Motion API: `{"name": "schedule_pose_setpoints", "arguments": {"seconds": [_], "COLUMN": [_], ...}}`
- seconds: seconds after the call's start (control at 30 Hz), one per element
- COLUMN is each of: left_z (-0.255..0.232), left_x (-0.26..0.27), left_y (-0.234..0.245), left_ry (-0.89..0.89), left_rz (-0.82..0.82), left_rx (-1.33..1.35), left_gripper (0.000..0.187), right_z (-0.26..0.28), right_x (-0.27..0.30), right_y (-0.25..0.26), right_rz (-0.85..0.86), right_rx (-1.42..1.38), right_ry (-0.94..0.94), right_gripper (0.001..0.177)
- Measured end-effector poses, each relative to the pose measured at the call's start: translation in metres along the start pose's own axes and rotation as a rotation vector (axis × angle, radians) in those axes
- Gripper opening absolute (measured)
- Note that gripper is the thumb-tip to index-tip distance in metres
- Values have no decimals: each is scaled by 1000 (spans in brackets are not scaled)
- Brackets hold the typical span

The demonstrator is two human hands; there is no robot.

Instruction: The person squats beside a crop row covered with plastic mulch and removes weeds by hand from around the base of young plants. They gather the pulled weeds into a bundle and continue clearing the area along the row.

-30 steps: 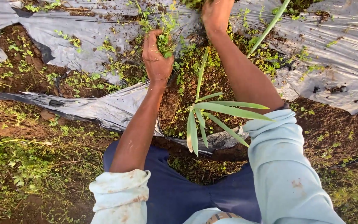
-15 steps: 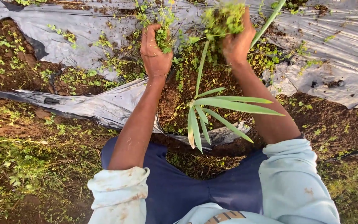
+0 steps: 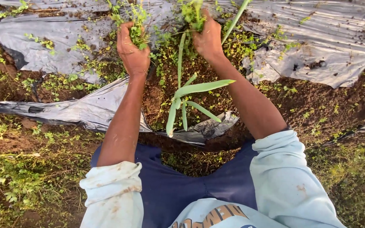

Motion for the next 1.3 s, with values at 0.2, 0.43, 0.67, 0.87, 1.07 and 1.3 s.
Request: {"name": "schedule_pose_setpoints", "arguments": {"seconds": [0.2,0.43,0.67,0.87,1.07,1.3], "left_z": [-3,1,-15,-35,-69,-74], "left_x": [-2,5,2,2,24,21], "left_y": [2,1,16,45,46,25], "left_ry": [-30,3,19,-69,-324,-262], "left_rz": [-13,-15,57,317,783,711], "left_rx": [-13,-39,144,241,-172,-164], "left_gripper": [72,70,58,17,84,60], "right_z": [-39,-22,17,-14,5,-32], "right_x": [40,75,52,22,84,55], "right_y": [55,131,42,-19,36,2], "right_rz": [-73,-165,113,258,297,-190], "right_rx": [-457,-96,164,409,37,85], "right_ry": [-716,-439,-64,-81,170,141], "right_gripper": [41,49,79,54,61,60]}}
Point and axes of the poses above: each hand's wrist, its own x-axis away from the middle knuckle, its own y-axis out of the back of the hand, z = x × y, the point moved 2 cm from there along -x, towards the middle knuckle, and after that the axes turned 8 degrees about -z, right-handed, at the moved point
